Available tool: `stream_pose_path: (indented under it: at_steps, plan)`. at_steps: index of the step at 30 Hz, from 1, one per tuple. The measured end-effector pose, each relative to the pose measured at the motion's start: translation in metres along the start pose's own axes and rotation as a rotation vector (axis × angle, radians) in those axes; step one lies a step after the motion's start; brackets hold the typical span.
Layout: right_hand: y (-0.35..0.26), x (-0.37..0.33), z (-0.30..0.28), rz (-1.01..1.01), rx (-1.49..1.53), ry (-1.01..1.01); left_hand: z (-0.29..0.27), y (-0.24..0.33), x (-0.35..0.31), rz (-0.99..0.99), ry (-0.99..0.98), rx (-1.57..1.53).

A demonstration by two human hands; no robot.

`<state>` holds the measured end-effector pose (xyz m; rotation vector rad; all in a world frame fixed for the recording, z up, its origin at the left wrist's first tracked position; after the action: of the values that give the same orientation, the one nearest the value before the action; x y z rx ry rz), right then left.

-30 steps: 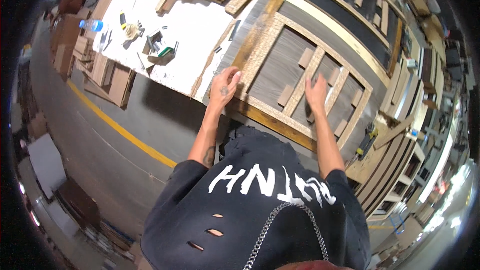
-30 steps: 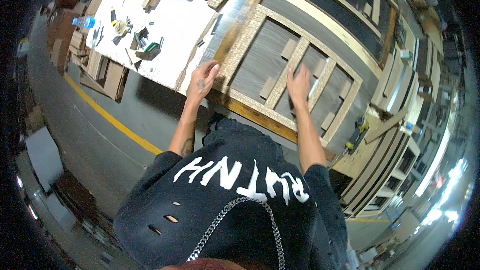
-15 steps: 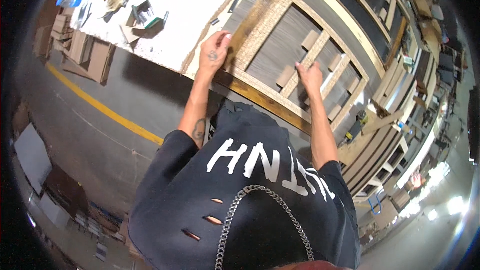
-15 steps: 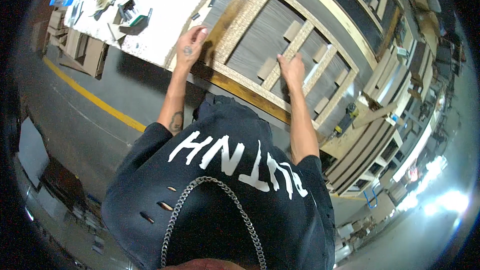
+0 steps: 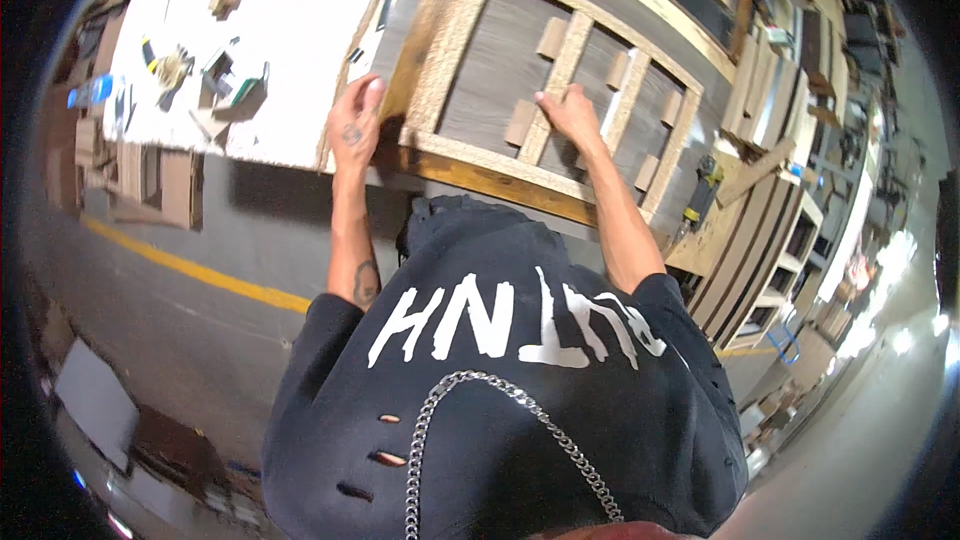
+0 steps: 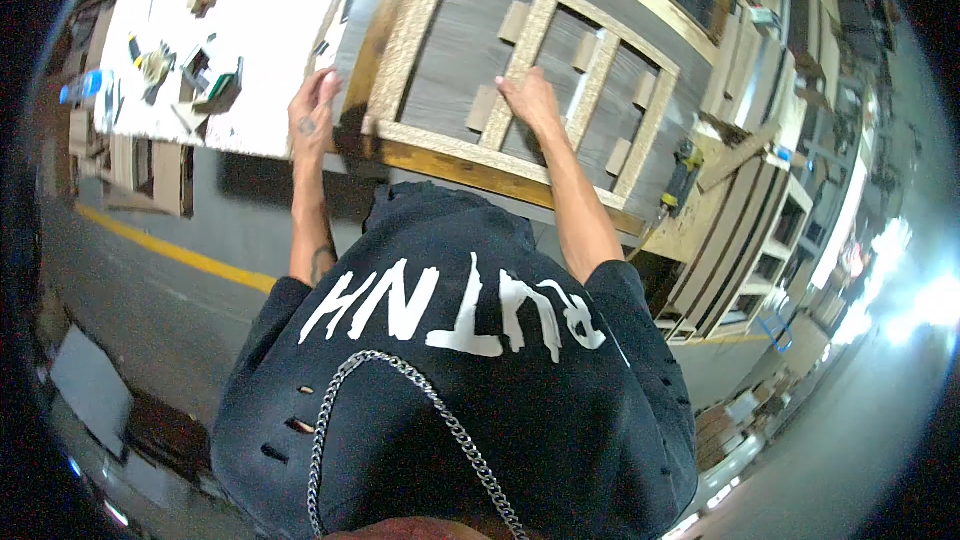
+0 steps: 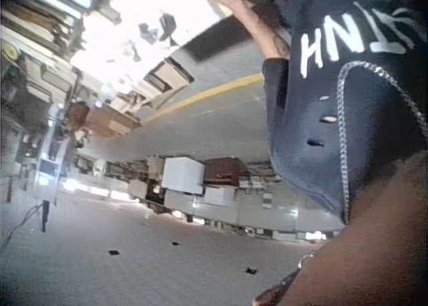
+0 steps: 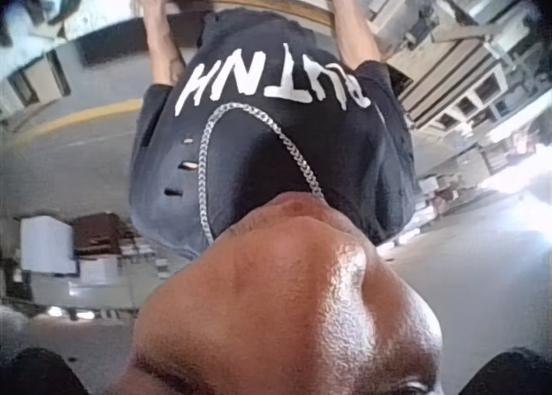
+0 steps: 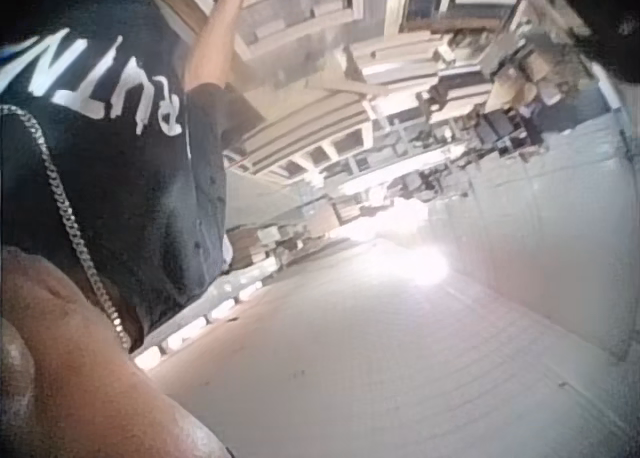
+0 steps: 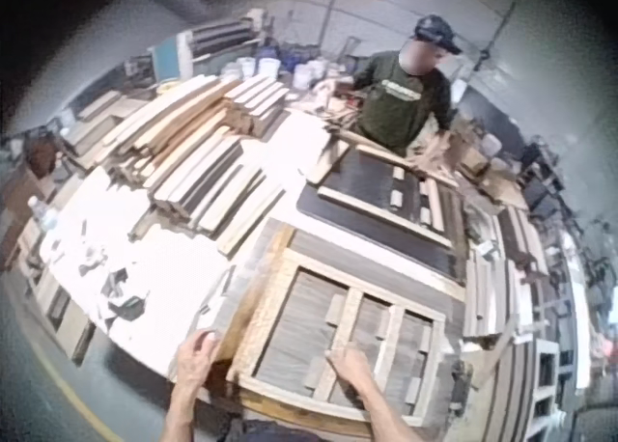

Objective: Assembling a wooden frame by positioning slats and using a pneumatic nail gun to secure them.

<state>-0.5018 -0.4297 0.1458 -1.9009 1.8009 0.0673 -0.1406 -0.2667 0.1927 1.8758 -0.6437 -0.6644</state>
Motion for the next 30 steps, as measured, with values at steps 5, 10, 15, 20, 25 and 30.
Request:
stream_pose_path:
  at_steps: [5,10,15,20,25,30]
  plan:
    - [0.075,0.0,-0.059,0.164,-0.022,0.46,-0.011,-0.007,-0.022,-0.021,-0.013,0.023]
    - [0.142,0.014,-0.081,0.282,-0.214,0.483,-0.002,0.0,-0.038,-0.055,-0.112,0.082]
    - [0.145,0.028,-0.047,0.213,-0.12,0.098,0.012,0.017,-0.039,-0.014,-0.138,0.017]
    - [0.139,0.019,-0.049,0.23,-0.122,0.048,0.024,0.027,-0.039,-0.003,-0.157,0.056]
    - [0.141,0.022,-0.049,0.135,-0.071,0.124,0.034,0.032,-0.046,0.013,-0.175,0.124]
    - [0.152,0.019,-0.042,0.149,0.124,-0.172,0.058,0.04,-0.062,0.08,-0.231,0.143]
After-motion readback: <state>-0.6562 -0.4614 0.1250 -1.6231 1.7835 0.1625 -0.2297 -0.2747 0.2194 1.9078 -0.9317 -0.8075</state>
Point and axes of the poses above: each hand's wrist, its own x-axis towards the middle knuckle, its own z-axis out of the palm, y = z × x, the point moved 10 cm from there along x, towards the middle knuckle, and after that the axes turned 8 degrees about y, right-handed, at the moved point
